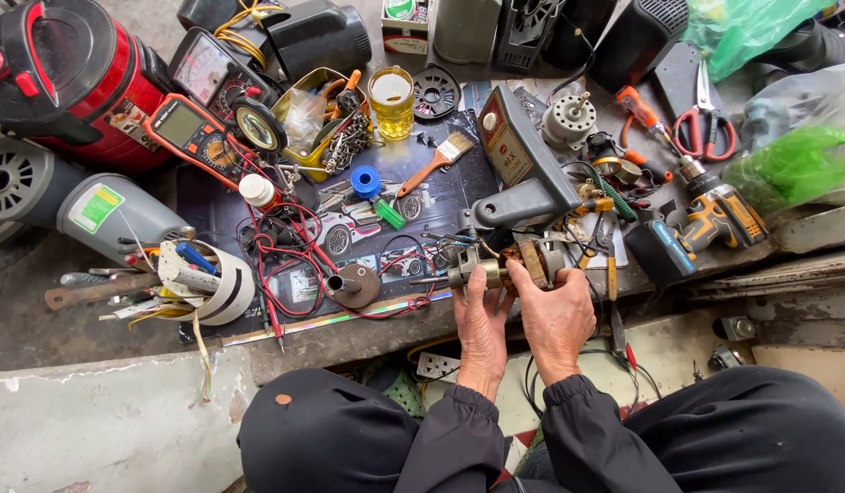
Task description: A person is reassembling an electric motor by aligning the rotor into the stator on a cluttered workbench.
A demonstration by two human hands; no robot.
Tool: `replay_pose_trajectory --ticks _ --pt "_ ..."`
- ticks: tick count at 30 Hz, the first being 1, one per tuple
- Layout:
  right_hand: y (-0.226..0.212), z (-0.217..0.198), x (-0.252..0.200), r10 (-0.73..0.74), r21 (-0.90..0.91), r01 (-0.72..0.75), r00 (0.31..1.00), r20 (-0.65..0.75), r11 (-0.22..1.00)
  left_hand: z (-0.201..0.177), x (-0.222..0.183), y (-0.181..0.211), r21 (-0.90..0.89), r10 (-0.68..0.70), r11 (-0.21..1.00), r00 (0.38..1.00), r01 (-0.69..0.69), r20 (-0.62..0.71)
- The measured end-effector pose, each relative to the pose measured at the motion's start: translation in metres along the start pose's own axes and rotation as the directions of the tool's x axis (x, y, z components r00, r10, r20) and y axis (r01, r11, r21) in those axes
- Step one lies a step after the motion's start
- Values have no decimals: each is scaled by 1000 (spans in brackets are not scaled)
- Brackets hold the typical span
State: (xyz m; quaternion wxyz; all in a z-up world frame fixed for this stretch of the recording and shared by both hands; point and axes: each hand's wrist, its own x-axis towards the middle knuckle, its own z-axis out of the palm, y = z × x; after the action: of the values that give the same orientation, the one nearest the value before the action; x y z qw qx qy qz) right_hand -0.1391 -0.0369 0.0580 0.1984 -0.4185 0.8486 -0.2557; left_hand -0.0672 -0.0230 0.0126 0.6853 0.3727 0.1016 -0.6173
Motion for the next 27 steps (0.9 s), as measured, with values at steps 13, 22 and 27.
replay_pose_trajectory --ticks 13,22,27 --pt "-7 12 -13 -67 -51 65 997 -34 997 4 -1 -4 -17 -19 1000 998 18 -58" --pt "4 20 -32 -229 -56 225 971 -75 973 3 1 -1 19 -59 998 995 61 -76" --pt "18 19 -34 -293 62 293 956 -17 954 10 -6 8 24 -100 995 992 102 -83"
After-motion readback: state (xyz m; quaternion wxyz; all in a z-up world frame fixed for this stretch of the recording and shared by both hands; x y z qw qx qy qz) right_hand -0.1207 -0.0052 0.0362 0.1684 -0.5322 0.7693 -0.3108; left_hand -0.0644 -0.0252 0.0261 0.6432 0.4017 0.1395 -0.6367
